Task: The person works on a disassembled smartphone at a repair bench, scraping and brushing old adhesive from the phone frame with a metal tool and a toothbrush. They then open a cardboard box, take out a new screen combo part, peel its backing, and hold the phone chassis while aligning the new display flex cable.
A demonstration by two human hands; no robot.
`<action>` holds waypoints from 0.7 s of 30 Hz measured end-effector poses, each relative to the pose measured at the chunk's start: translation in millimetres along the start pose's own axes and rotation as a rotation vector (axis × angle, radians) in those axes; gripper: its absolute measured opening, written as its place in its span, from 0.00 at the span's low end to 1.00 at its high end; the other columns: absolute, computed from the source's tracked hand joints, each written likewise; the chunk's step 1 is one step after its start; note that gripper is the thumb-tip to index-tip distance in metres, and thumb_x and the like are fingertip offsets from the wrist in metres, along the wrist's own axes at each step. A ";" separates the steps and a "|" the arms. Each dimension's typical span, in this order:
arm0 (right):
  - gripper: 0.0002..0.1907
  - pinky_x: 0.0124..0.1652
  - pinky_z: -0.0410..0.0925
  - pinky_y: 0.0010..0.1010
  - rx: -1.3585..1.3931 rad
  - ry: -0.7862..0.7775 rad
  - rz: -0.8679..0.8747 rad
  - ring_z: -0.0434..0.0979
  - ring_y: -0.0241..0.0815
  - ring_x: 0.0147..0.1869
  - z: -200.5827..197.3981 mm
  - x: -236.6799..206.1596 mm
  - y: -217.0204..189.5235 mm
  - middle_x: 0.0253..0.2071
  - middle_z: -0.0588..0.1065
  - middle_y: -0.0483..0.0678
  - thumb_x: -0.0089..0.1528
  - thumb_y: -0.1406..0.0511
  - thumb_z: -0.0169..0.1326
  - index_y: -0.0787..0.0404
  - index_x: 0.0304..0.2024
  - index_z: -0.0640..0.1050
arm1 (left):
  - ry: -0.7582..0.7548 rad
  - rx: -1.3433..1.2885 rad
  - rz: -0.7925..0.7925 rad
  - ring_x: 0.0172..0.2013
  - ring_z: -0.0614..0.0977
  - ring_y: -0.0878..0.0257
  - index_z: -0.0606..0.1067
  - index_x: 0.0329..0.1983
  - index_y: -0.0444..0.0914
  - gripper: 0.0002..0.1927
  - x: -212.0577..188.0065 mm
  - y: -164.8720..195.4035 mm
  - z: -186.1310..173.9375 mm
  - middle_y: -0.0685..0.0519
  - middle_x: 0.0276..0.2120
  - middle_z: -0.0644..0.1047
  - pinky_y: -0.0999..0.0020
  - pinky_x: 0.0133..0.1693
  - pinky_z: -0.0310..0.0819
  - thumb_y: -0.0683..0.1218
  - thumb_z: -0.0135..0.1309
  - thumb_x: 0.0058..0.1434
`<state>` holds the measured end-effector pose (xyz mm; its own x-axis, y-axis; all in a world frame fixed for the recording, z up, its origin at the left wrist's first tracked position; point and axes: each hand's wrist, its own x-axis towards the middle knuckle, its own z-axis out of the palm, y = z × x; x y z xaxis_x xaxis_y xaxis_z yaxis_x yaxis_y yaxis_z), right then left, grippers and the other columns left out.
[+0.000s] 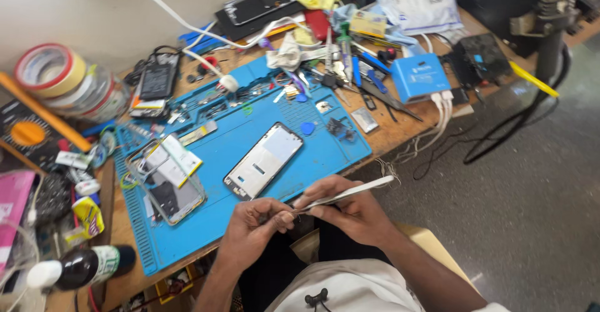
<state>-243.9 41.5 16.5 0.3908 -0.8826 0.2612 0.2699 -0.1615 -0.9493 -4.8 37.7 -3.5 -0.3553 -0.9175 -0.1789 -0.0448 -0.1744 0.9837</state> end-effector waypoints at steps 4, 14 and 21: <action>0.22 0.51 0.78 0.35 0.129 0.183 0.040 0.85 0.47 0.50 -18.2 3.7 -20.6 0.45 0.82 0.59 0.66 0.72 0.55 0.67 0.61 0.65 | 0.235 0.114 0.080 0.27 0.79 0.69 0.82 0.35 0.32 0.06 -19.9 -3.9 -6.5 0.55 0.26 0.82 0.73 0.30 0.75 0.39 0.57 0.63; 0.22 0.34 0.70 0.42 -1.309 0.004 0.276 0.81 0.51 0.29 -75.8 58.8 -24.4 0.28 0.81 0.54 0.64 0.65 0.62 0.59 0.60 0.77 | 0.639 0.850 0.435 0.49 0.79 0.47 0.78 0.54 0.37 0.20 -54.8 17.9 -14.9 0.46 0.47 0.79 0.54 0.51 0.73 0.41 0.66 0.58; 0.07 0.36 0.74 0.39 -1.377 0.208 -0.027 0.83 0.49 0.38 -120.8 72.6 -31.8 0.42 0.82 0.55 0.69 0.66 0.62 0.59 0.49 0.84 | 0.633 0.903 0.424 0.57 0.75 0.46 0.77 0.59 0.38 0.24 -47.4 19.2 -14.3 0.46 0.55 0.77 0.52 0.60 0.68 0.42 0.68 0.59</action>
<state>-330.4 -70.7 44.5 0.2303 -0.9015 0.3665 -0.8457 -0.3717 -0.3829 24.6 72.8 23.5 0.0138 -0.8994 0.4369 -0.7691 0.2696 0.5795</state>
